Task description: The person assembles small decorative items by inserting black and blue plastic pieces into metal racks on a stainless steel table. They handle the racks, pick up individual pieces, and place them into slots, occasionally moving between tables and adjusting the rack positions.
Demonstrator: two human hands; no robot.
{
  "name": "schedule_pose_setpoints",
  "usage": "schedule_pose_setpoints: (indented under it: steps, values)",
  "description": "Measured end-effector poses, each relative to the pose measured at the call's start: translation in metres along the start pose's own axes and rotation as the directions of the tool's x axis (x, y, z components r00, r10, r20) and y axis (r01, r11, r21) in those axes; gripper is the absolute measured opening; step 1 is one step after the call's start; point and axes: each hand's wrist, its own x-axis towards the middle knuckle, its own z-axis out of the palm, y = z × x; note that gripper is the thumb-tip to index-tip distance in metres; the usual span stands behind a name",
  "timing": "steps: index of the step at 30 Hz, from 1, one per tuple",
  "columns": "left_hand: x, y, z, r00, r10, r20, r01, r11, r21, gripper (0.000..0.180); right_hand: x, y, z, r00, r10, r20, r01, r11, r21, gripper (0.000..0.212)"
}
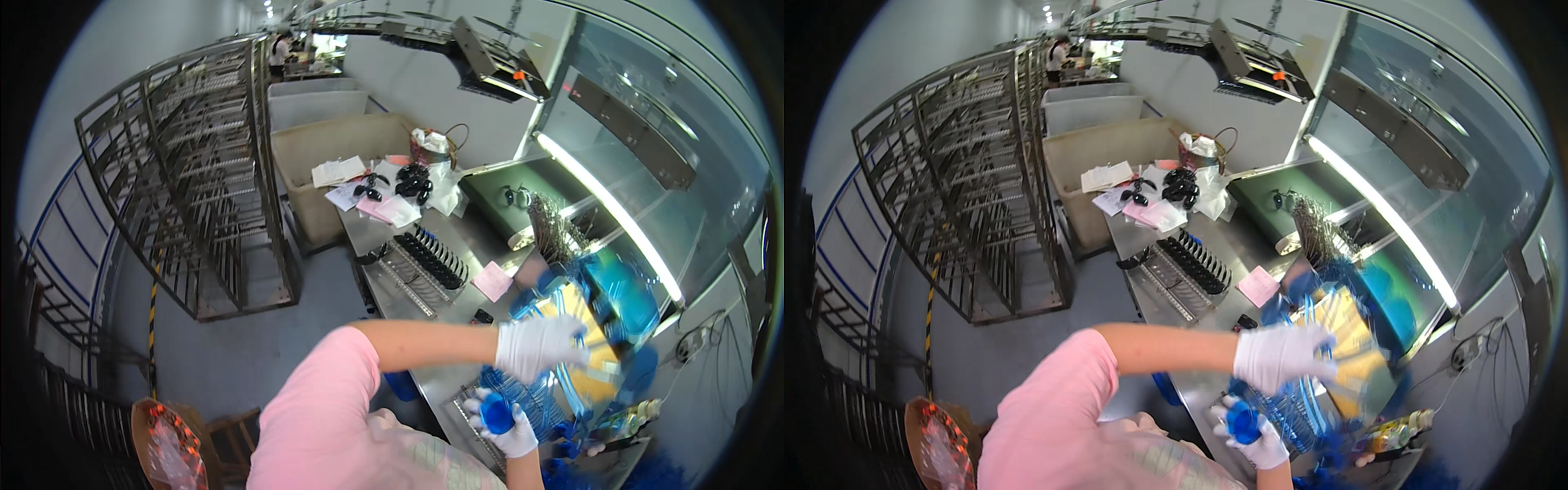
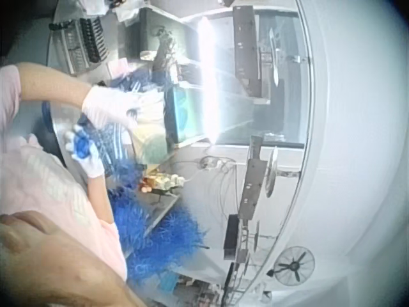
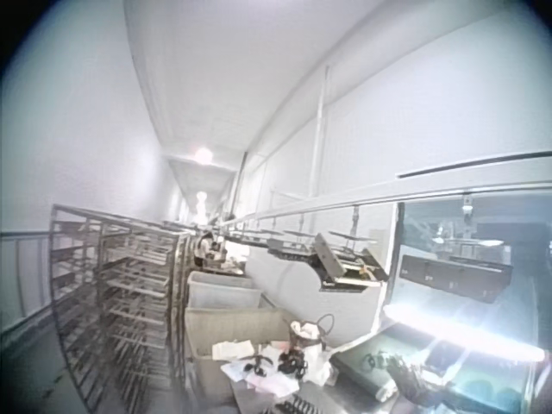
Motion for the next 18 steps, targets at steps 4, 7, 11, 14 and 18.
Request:
schedule_pose_setpoints:
  steps: [4,7,11,14,18]
  values:
    - [0.004,0.018,0.038,0.900,0.100,0.425,-0.103,0.995,-0.015,0.035,0.013,0.017,-0.009,0.946,-0.258,-0.194,0.005,0.614,-0.789,0.027]
    - [-0.001,-0.005,0.036,0.905,-0.280,0.319,0.272,0.960,0.068,0.059,0.004,0.029,-0.022,0.437,-0.881,0.184,-0.049,-0.227,-0.973,0.040]
    - [0.000,-0.003,0.038,0.950,-0.312,0.011,0.311,0.945,-0.099,0.071,-0.007,0.024,-0.037,0.864,-0.469,-0.182,0.392,0.855,-0.341,0.047]
    - [0.010,0.038,0.066,0.970,-0.129,0.208,0.166,0.970,-0.175,0.056,0.004,0.019,-0.042,0.979,-0.203,0.026,0.174,0.757,-0.630,0.047]
    - [0.013,0.027,0.070,0.873,-0.221,0.435,0.244,0.970,0.004,0.046,0.015,0.026,-0.058,0.588,-0.769,0.251,0.156,-0.197,-0.968,0.050]
